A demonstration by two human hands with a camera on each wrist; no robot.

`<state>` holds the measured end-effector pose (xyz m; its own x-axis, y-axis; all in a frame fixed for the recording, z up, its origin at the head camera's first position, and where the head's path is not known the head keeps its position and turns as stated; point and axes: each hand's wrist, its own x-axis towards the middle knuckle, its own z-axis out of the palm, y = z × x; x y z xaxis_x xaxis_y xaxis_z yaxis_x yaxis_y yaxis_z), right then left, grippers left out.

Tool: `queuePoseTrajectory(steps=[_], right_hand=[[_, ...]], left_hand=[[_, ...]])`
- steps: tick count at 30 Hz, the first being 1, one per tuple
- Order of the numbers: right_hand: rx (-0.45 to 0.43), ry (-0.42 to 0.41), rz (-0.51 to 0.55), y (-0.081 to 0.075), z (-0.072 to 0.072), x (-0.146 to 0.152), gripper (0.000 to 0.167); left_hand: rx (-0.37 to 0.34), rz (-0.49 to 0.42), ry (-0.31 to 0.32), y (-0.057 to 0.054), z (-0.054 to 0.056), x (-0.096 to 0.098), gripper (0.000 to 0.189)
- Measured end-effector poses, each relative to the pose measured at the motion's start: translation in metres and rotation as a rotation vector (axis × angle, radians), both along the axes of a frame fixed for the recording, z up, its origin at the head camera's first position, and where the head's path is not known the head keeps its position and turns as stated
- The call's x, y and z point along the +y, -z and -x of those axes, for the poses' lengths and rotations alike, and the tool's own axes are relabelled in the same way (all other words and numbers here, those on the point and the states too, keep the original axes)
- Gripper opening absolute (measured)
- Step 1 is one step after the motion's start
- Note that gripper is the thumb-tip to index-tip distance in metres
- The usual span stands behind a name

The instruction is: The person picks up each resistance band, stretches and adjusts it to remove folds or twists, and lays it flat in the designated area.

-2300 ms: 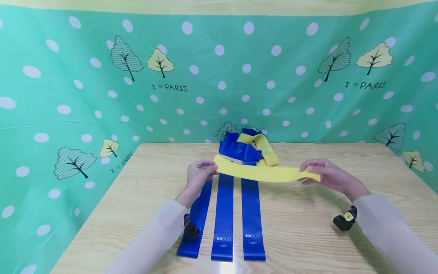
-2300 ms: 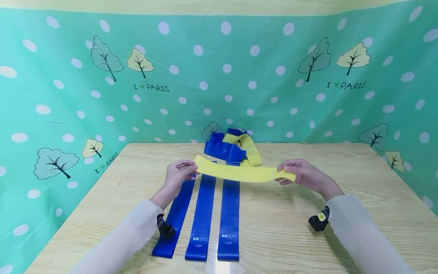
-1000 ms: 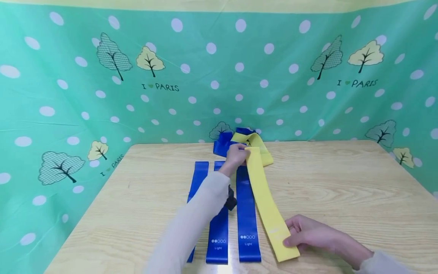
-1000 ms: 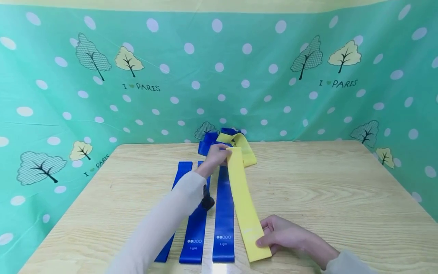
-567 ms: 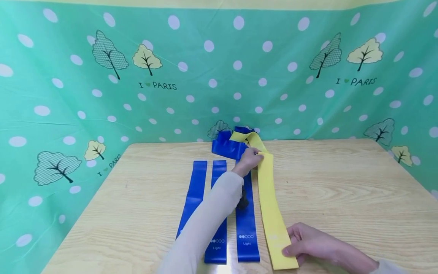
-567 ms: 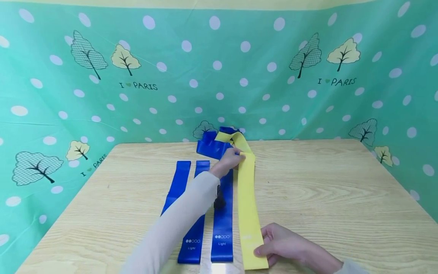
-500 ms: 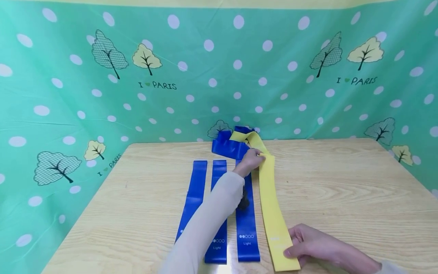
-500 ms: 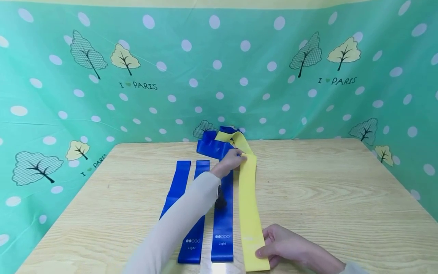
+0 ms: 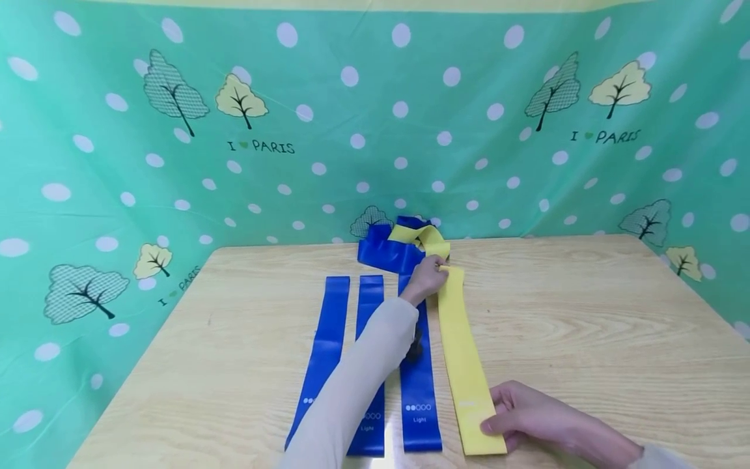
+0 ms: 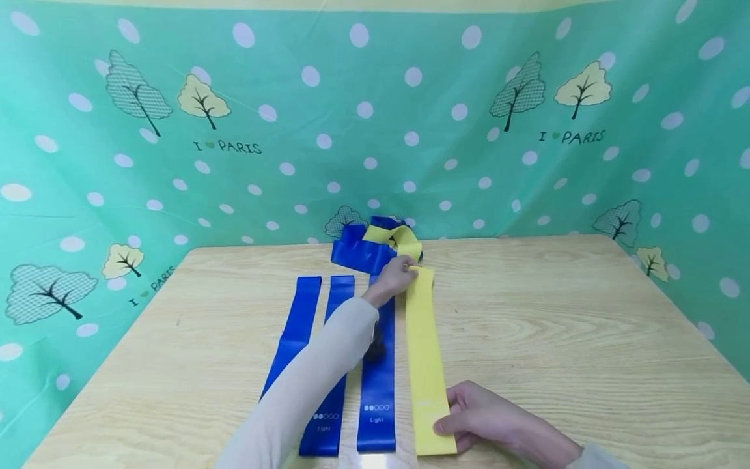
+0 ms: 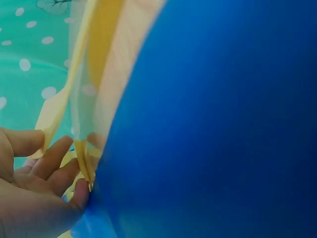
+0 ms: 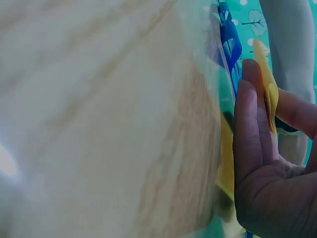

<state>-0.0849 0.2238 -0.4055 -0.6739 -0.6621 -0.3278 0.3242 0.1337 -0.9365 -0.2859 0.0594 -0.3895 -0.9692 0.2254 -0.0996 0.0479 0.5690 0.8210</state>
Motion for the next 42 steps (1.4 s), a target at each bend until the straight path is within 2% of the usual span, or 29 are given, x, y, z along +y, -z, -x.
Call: queuePoseTrajectory(steps=[6, 9, 14, 21, 27, 34, 40, 42], right_hand=[[0.01, 0.042, -0.068, -0.002, 0.001, -0.006, 0.034], [0.0, 0.037, -0.074, -0.002, 0.001, -0.008, 0.034], [-0.021, -0.003, -0.027, -0.002, 0.001, -0.008, 0.032], [0.076, -0.025, -0.11, -0.009, 0.002, -0.004, 0.032], [0.163, -0.082, -0.163, -0.013, 0.003, 0.006, 0.011], [0.197, -0.057, -0.238, -0.018, 0.01, 0.017, 0.015], [0.22, -0.039, -0.29, -0.021, 0.024, 0.02, 0.016], [0.221, -0.005, -0.317, -0.023, 0.03, 0.019, 0.016]], left_hand=[[0.082, 0.044, -0.012, 0.001, 0.005, 0.0, 0.014], [0.081, 0.063, -0.031, 0.001, 0.005, 0.001, 0.014], [0.074, 0.088, -0.047, 0.002, 0.006, 0.001, 0.014], [0.078, 0.136, -0.04, -0.002, 0.006, 0.003, 0.019], [0.076, 0.175, -0.055, -0.006, 0.006, 0.004, 0.019], [0.059, 0.154, -0.04, -0.011, 0.006, 0.0, 0.023], [0.068, 0.115, -0.05, -0.011, 0.007, -0.003, 0.024], [0.061, 0.1, -0.044, -0.012, 0.007, -0.005, 0.025]])
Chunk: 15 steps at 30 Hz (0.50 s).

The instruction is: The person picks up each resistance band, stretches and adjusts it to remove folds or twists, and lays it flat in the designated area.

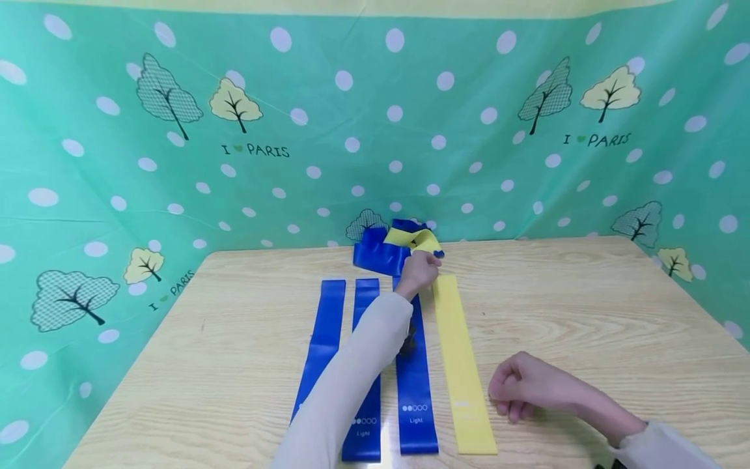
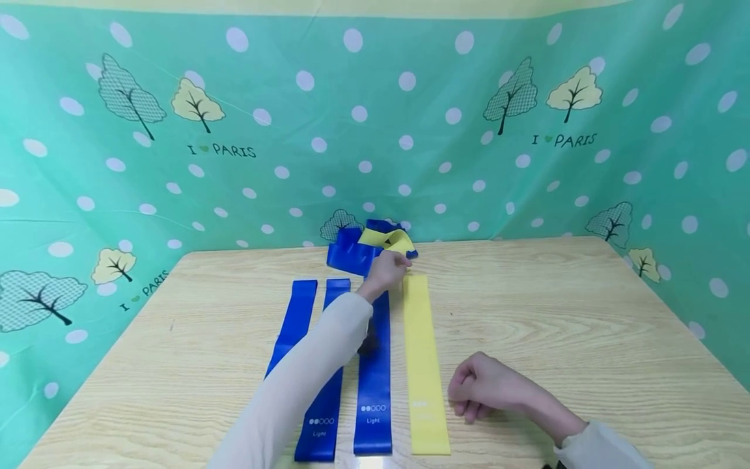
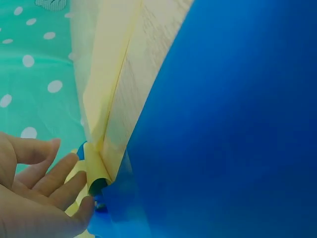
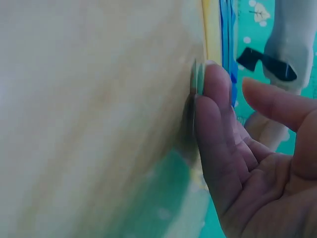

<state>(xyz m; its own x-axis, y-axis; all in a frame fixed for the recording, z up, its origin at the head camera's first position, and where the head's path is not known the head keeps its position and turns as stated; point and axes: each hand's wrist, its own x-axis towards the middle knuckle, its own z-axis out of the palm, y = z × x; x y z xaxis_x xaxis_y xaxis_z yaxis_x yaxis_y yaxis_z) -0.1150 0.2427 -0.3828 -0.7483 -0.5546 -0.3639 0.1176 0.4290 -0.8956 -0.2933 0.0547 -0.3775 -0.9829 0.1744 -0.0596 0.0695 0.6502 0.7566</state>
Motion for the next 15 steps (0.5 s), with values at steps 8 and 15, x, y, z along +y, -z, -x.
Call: queuePoseTrajectory(steps=[8, 15], right_hand=[[0.135, 0.2, -0.124, -0.004, 0.042, -0.015, 0.023], [0.2, 0.35, -0.086, 0.001, 0.087, -0.026, 0.039]], left_hand=[[0.09, -0.087, -0.046, 0.003, -0.001, -0.008, 0.024], [0.117, -0.149, -0.044, 0.002, -0.007, -0.008, 0.029]])
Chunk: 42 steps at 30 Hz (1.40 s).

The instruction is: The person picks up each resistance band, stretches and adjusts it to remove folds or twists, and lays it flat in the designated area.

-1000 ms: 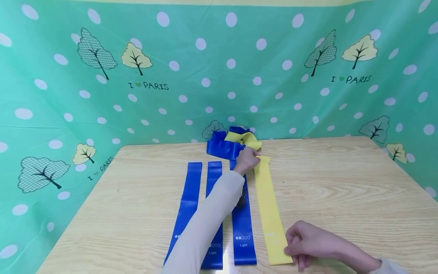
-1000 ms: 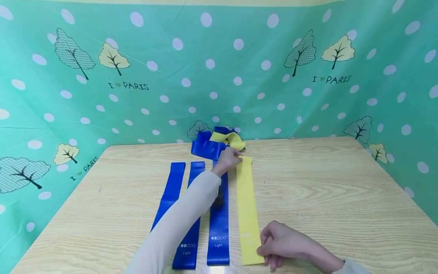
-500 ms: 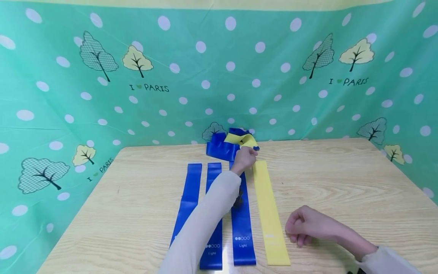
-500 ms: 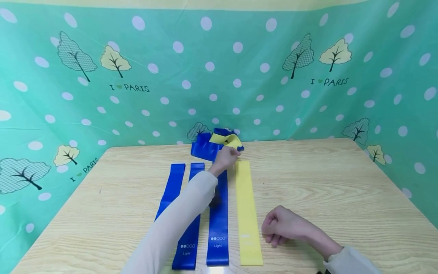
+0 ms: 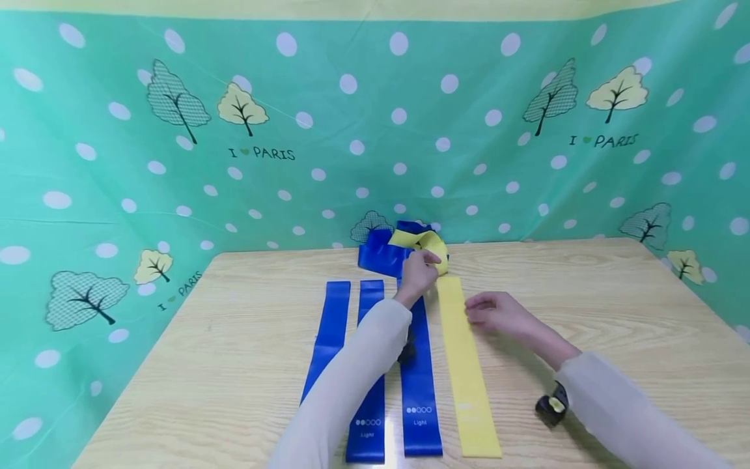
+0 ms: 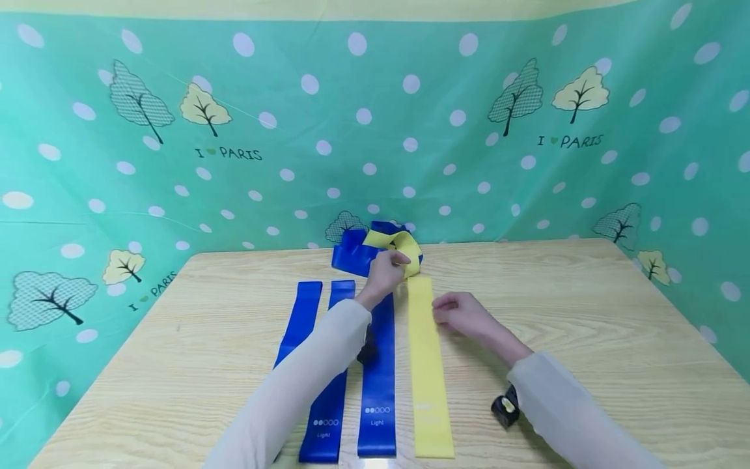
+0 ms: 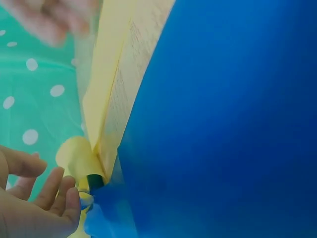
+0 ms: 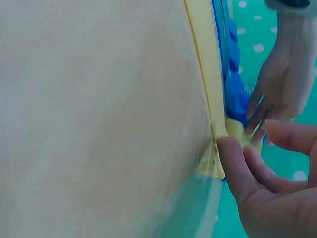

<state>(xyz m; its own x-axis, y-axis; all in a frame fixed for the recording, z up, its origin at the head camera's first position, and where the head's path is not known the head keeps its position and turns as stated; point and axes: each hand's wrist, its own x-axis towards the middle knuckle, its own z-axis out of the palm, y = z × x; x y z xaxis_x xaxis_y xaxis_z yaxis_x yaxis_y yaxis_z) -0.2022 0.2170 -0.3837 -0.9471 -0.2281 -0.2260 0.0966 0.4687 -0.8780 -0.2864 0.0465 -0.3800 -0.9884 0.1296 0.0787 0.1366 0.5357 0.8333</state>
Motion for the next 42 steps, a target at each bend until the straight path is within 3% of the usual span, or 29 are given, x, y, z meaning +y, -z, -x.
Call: queuePoseTrajectory(steps=[6, 11, 16, 21, 28, 35, 42], right_hand=[[-0.037, 0.103, 0.076, -0.001, 0.039, -0.005, 0.047], [-0.101, 0.12, 0.148, -0.003, 0.064, -0.01, 0.054], [-0.195, 0.167, 0.352, -0.003, 0.077, -0.013, 0.054], [-0.24, 0.221, 0.456, -0.006, 0.084, -0.015, 0.048], [-0.253, 0.247, 0.45, -0.014, 0.09, -0.02, 0.052], [-0.156, 0.249, 0.334, -0.021, 0.098, -0.03, 0.05], [-0.074, 0.287, 0.28, -0.045, 0.107, -0.044, 0.043]], left_hand=[[0.008, -0.003, 0.002, 0.001, -0.005, 0.0, 0.028], [0.021, -0.004, -0.027, 0.005, -0.007, -0.003, 0.028], [-0.005, -0.027, -0.039, 0.007, -0.01, -0.004, 0.029], [-0.061, -0.028, -0.043, 0.008, -0.014, -0.005, 0.029], [-0.131, -0.037, -0.015, 0.008, -0.02, -0.009, 0.031], [-0.091, -0.091, -0.035, 0.009, -0.018, -0.013, 0.024], [-0.042, -0.112, -0.034, 0.006, -0.011, -0.019, 0.025]])
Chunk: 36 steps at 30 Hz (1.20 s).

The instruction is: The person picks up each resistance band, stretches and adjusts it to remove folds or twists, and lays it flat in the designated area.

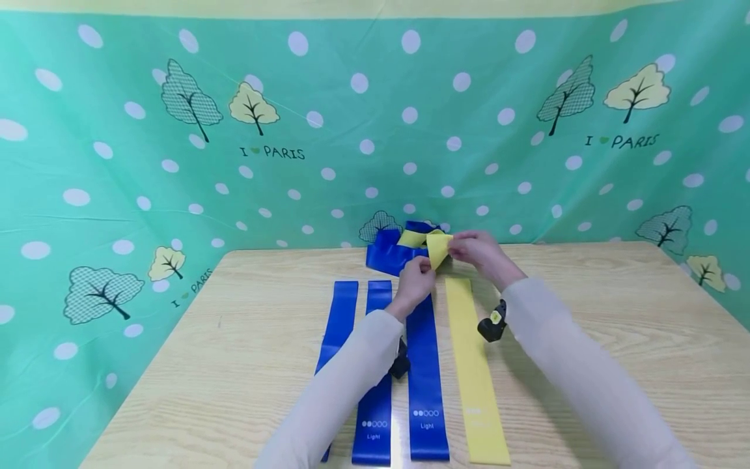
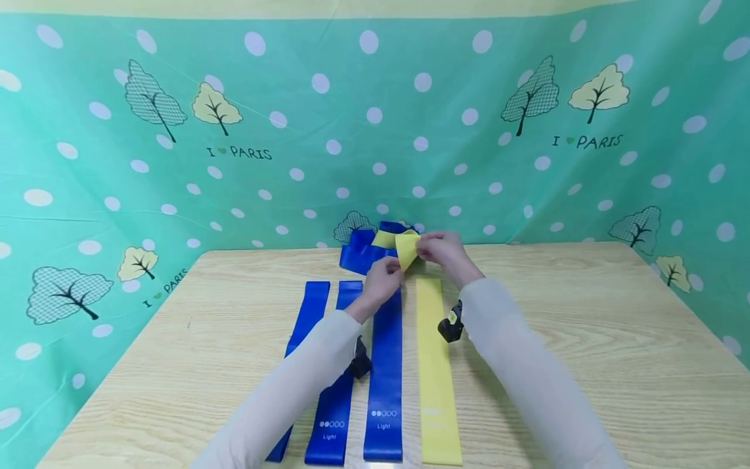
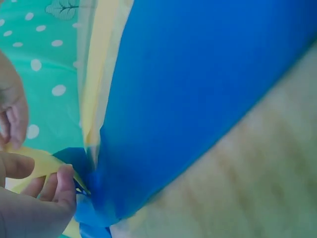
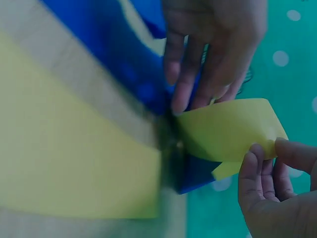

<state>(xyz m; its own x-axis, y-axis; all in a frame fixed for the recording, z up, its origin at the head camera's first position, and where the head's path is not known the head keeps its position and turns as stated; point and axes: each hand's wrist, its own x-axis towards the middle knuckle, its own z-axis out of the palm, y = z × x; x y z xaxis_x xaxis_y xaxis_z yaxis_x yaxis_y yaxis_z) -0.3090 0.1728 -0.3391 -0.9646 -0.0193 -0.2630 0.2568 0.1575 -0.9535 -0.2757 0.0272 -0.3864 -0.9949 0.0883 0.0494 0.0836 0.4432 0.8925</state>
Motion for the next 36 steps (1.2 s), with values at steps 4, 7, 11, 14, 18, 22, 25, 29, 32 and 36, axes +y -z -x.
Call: queuePoseTrajectory(steps=[4, 7, 11, 14, 18, 22, 25, 29, 32, 36], right_hand=[[0.045, 0.027, 0.005, -0.017, 0.002, -0.006, 0.04], [0.091, 0.043, 0.03, -0.03, -0.001, -0.009, 0.031], [0.167, 0.062, 0.121, -0.045, -0.007, -0.012, 0.012], [0.187, 0.085, 0.183, -0.053, -0.01, -0.014, 0.007], [0.187, 0.114, 0.255, -0.059, -0.011, -0.013, 0.009], [0.243, 0.15, 0.397, -0.068, -0.011, -0.01, 0.005], [0.29, 0.157, 0.471, -0.074, -0.01, -0.009, 0.006], [0.284, 0.143, 0.436, -0.074, -0.01, -0.009, 0.005], [0.245, 0.13, 0.379, -0.068, -0.011, -0.009, 0.004], [0.21, 0.115, 0.319, -0.056, -0.014, -0.007, 0.006]], left_hand=[[0.028, -0.002, 0.01, -0.006, 0.002, -0.003, 0.026], [0.042, 0.002, 0.005, -0.01, 0.004, -0.004, 0.026], [0.052, 0.008, -0.007, -0.013, 0.005, -0.007, 0.026], [0.041, 0.005, -0.012, -0.012, 0.005, -0.008, 0.025], [0.009, -0.012, -0.009, -0.009, 0.004, -0.009, 0.024], [0.001, -0.021, 0.005, -0.008, 0.003, -0.007, 0.026], [0.007, -0.022, 0.005, -0.008, 0.004, -0.006, 0.028], [0.014, -0.02, -0.005, -0.009, 0.003, -0.006, 0.029], [0.021, -0.021, 0.002, -0.011, 0.003, -0.005, 0.028], [0.064, -0.073, 0.017, -0.017, 0.004, -0.005, 0.025]])
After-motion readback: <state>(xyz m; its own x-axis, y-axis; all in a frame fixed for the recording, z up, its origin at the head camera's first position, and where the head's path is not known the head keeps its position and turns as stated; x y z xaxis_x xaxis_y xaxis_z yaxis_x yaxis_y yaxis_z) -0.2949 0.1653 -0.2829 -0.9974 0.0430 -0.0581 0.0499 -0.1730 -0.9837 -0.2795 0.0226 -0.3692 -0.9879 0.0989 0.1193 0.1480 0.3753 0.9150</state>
